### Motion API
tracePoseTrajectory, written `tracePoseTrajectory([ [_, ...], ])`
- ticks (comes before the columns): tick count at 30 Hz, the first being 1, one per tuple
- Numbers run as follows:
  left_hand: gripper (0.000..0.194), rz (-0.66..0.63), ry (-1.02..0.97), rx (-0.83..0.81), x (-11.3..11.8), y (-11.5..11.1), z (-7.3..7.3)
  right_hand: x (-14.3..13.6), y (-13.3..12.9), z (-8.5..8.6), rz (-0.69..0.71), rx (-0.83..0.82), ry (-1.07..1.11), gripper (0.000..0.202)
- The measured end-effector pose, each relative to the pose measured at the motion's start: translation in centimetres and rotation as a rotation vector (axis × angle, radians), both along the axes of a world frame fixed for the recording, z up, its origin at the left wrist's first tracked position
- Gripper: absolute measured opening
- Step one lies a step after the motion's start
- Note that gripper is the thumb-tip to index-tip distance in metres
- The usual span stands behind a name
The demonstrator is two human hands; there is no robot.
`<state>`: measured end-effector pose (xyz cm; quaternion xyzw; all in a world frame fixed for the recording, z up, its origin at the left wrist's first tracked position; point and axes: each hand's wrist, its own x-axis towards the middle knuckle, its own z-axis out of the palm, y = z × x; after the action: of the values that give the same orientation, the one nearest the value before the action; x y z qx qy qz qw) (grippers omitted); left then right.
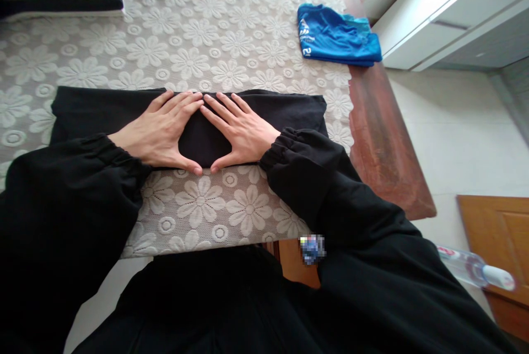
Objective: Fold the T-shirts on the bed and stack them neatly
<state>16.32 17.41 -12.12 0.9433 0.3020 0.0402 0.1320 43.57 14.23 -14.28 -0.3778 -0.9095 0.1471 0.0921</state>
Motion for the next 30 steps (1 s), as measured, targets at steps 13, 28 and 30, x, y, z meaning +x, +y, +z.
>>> tracePoseTrajectory([
  [13, 0.148, -0.019, 0.022, -0.03, -0.16, 0.22, -0.21, -0.12, -0.17, 0.16, 0.0, 0.005, 0.013, 0.138],
  [28, 0.149, -0.015, 0.023, -0.037, -0.07, 0.16, -0.06, -0.09, -0.15, 0.08, -0.005, -0.002, 0.01, 0.141],
  [30, 0.149, -0.016, 0.022, -0.037, -0.04, 0.15, 0.01, -0.08, -0.19, 0.12, -0.006, -0.003, 0.013, 0.141],
])
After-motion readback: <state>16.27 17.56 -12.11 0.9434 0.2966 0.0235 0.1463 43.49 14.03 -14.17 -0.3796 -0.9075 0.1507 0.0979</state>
